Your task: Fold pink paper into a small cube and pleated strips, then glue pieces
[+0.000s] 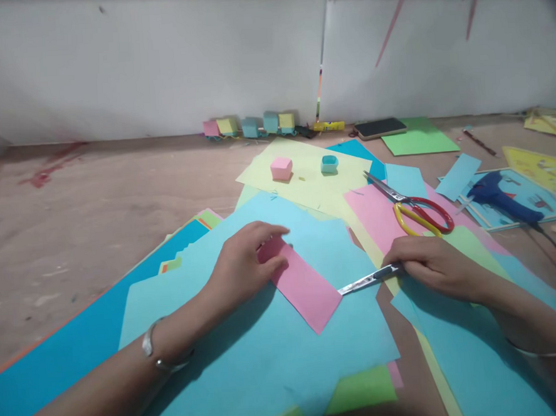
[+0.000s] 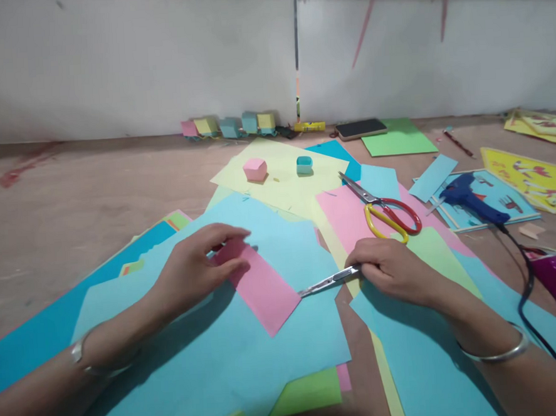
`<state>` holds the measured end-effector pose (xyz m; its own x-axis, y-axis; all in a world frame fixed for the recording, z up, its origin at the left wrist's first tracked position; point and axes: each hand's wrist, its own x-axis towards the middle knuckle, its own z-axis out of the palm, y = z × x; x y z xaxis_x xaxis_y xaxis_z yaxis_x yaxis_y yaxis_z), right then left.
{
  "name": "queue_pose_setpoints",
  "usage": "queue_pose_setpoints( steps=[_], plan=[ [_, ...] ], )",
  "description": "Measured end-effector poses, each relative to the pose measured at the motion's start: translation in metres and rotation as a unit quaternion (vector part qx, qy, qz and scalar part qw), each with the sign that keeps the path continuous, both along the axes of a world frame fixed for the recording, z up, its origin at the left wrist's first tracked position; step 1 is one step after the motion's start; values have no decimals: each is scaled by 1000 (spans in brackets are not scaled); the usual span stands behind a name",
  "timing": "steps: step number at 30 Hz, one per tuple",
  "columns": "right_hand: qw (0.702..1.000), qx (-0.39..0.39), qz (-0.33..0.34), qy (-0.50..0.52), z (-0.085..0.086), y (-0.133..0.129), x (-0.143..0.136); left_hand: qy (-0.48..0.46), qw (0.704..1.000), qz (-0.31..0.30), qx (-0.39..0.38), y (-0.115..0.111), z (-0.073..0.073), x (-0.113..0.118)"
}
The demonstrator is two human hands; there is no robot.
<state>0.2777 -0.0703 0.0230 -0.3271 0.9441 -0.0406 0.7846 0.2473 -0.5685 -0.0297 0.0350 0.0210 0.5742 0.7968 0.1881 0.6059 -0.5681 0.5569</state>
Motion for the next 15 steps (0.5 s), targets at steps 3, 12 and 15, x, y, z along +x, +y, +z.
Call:
queue_pose_setpoints(
  steps=[3, 12, 15],
  plan=[
    [999, 9, 38, -37, 1, -2, -3, -16, 989, -39, 144, -11, -6, 2],
    [975, 91, 103, -175, -1, -9, -18, 98, 948, -263, 148, -47, -44, 3],
    [958, 174, 111, -198, -5, -12, -22, 112, 935, -257, 216, -48, -47, 3]
  ],
)
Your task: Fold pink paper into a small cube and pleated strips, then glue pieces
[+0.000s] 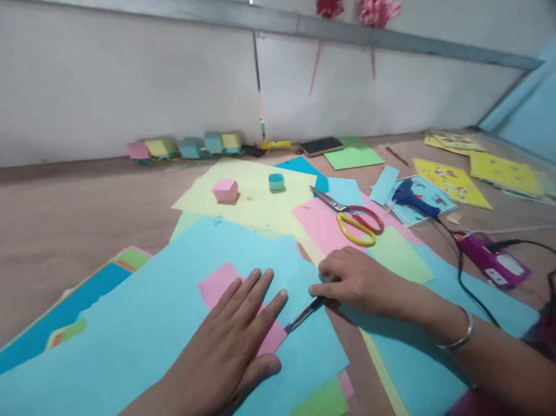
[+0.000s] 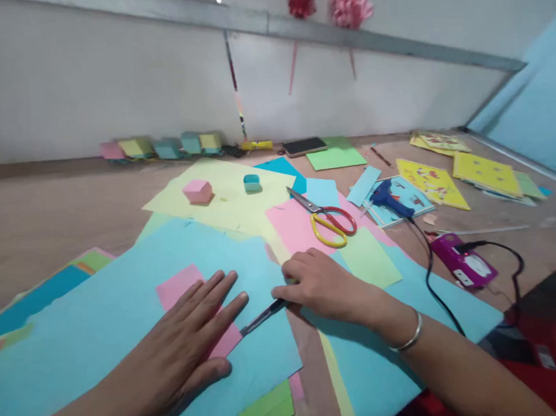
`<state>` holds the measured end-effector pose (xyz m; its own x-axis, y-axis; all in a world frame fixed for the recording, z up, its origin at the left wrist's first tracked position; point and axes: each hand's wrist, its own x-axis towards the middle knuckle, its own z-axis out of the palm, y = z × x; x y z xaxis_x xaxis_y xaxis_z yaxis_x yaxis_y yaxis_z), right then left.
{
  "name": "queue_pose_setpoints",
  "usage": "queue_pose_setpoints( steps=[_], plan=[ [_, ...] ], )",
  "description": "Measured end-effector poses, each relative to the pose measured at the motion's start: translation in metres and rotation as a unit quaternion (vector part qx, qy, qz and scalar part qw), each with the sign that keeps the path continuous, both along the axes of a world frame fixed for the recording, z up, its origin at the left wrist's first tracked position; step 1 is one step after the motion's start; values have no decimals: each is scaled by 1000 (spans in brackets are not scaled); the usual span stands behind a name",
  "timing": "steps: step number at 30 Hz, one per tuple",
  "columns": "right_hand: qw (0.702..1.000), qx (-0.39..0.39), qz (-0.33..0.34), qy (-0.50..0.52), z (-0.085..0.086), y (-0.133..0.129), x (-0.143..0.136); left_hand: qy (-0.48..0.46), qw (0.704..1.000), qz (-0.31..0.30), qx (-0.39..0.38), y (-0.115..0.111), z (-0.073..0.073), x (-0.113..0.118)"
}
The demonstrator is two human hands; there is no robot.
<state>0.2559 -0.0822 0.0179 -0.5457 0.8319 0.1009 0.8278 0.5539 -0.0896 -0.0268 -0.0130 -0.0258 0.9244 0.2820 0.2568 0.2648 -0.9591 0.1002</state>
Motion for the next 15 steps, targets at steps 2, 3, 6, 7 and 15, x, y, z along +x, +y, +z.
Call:
queue_pose_setpoints(
  steps=[2, 3, 6, 7, 15],
  plan=[
    [999, 36, 11, -8, -2, -3, -3, -14, 999, -9, 48, 1, 4, 2],
    [999, 38, 17, -8, -3, -4, -5, -17, 998, -15, 67, 1, 6, 3],
    [999, 25, 41, -6, -5, -7, -10, -29, 993, -31, 107, 3, 12, 8],
    [999, 22, 46, -6, -6, -8, -11, -35, 992, -35, 114, 3, 12, 8],
    [998, 12, 58, 22, -14, -7, -13, -33, 991, -32, 128, 6, 2, 7]
  ],
)
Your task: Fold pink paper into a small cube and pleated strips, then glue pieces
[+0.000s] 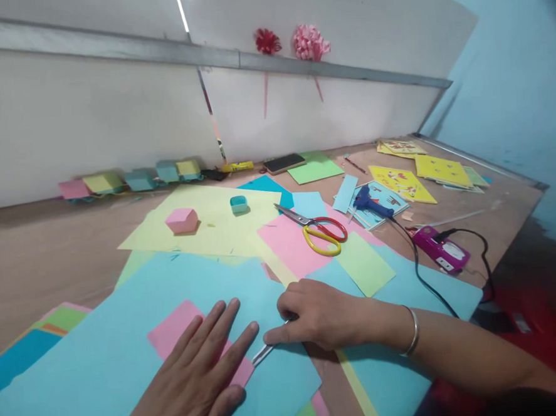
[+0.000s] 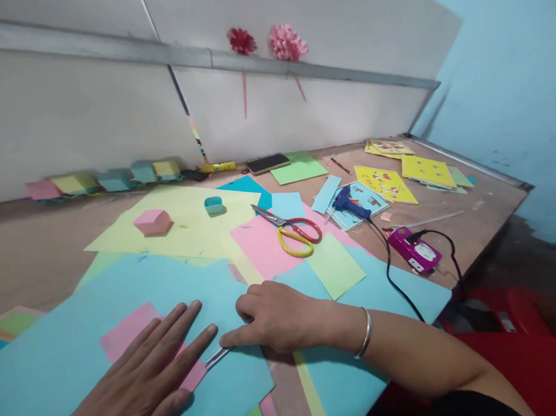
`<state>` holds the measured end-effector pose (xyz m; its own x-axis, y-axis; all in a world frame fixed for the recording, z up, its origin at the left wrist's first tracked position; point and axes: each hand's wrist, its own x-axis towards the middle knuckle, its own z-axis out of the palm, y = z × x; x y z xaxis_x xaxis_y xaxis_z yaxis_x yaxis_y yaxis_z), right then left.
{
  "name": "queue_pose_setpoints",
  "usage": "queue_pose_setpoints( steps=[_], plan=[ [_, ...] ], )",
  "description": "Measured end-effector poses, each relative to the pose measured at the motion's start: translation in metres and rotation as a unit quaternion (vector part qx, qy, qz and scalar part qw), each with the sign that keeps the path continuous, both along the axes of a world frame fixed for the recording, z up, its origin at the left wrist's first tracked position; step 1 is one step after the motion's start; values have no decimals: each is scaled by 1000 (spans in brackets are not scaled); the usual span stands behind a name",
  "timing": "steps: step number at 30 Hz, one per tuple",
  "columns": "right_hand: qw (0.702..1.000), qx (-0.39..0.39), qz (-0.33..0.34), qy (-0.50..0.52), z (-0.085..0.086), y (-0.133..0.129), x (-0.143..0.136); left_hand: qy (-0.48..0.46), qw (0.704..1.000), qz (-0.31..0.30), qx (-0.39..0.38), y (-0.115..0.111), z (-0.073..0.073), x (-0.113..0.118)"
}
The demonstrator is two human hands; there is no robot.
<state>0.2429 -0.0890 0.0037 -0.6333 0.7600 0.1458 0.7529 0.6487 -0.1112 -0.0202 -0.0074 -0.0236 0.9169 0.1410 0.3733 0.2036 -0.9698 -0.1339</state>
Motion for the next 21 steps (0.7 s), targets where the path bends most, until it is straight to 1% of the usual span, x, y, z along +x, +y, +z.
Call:
queue_pose_setpoints(
  steps=[4, 8, 10, 13, 17, 21],
  plan=[
    [1000, -1, 10, 2, -1, 1, 0, 14, 1000, 6, 9, -2, 7, 2],
    [1000, -18, 21, 10, 2, 2, 4, 12, 1000, 14, 2, -4, 12, 3],
    [999, -30, 24, 19, 5, 2, 6, 9, 1000, 12, -2, -4, 11, 2],
    [999, -43, 20, 26, 9, 1, 9, 10, 1000, 9, -15, -2, 5, 1],
    [997, -58, 28, 37, 10, 0, 8, 21, 998, 21, -56, -3, 1, -1],
    [995, -78, 13, 60, 5, -1, 3, 89, 987, 42, -128, -5, 4, -2]
  ],
)
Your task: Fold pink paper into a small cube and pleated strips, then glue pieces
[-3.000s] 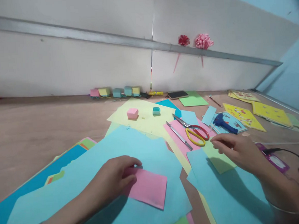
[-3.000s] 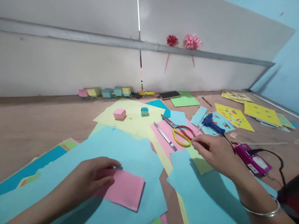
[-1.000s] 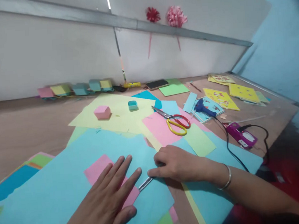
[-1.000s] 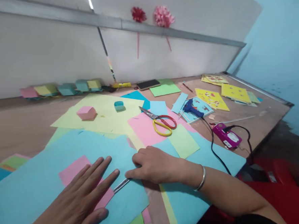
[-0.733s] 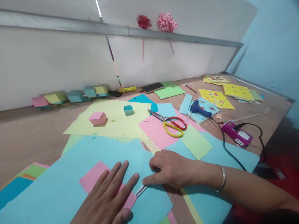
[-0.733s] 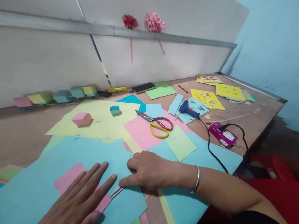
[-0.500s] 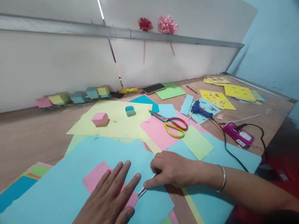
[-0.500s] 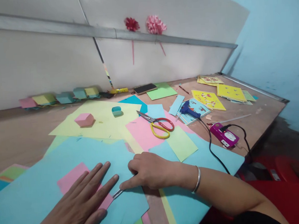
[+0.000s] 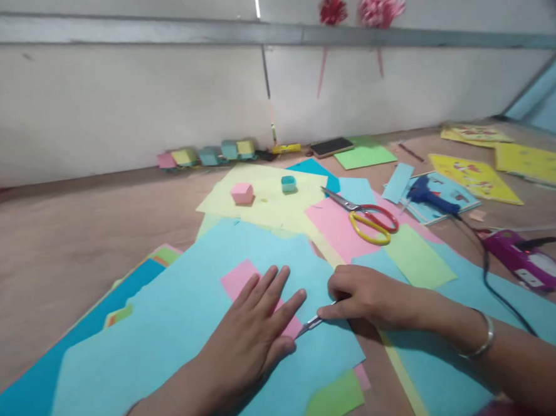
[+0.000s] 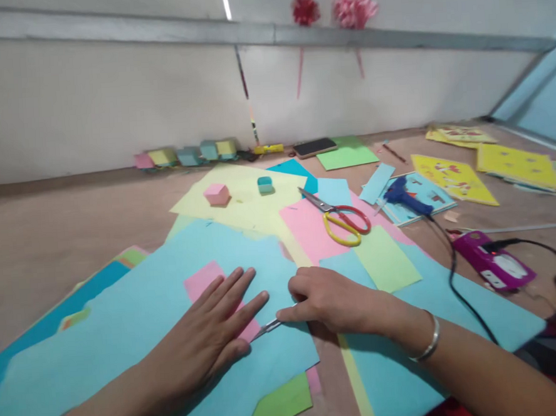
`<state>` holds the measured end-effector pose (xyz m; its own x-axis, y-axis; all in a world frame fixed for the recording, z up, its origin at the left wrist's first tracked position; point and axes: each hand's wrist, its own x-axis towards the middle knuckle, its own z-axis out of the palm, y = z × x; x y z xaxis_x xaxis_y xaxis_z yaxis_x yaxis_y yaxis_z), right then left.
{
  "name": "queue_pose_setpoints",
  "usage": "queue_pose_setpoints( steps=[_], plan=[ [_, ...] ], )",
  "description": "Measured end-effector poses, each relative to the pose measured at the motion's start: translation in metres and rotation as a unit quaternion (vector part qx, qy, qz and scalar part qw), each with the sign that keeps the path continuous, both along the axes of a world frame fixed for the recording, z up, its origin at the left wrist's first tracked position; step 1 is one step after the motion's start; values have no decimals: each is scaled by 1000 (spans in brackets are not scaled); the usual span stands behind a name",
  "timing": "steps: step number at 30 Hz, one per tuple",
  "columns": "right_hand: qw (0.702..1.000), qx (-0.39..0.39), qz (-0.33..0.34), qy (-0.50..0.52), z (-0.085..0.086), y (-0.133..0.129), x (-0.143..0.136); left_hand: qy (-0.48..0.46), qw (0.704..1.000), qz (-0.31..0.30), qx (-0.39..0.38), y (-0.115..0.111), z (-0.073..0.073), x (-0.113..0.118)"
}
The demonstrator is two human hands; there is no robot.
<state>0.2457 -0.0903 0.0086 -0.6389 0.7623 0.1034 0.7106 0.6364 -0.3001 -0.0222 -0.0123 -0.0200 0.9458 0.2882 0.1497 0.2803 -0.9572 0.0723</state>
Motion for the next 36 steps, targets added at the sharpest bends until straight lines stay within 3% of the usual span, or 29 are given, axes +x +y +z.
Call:
queue_pose_setpoints(
  steps=[6, 22, 28, 30, 33, 35, 36],
  plan=[
    [997, 53, 32, 40, -4, -2, -9, 30, 997, 15, -72, 0, 2, 0],
    [996, 86, 15, -4, -1, -18, -37, -1, 999, 8, -45, 0, 1, -1],
    [994, 80, 70, 38, 6, -24, -47, -23, 998, 16, -61, -4, 2, 1],
    [993, 96, 19, 70, 12, -20, -37, -43, 995, 35, -85, -5, 5, 1],
    [980, 123, -110, 108, 18, -6, -7, -105, 982, 102, -116, -3, 12, 1],
    [956, 161, -229, 83, 19, 5, 16, -156, 971, 147, -104, 3, 15, 0],
    [949, 179, -254, 53, 17, 9, 25, -172, 968, 161, -87, 7, 15, 0]
  ],
)
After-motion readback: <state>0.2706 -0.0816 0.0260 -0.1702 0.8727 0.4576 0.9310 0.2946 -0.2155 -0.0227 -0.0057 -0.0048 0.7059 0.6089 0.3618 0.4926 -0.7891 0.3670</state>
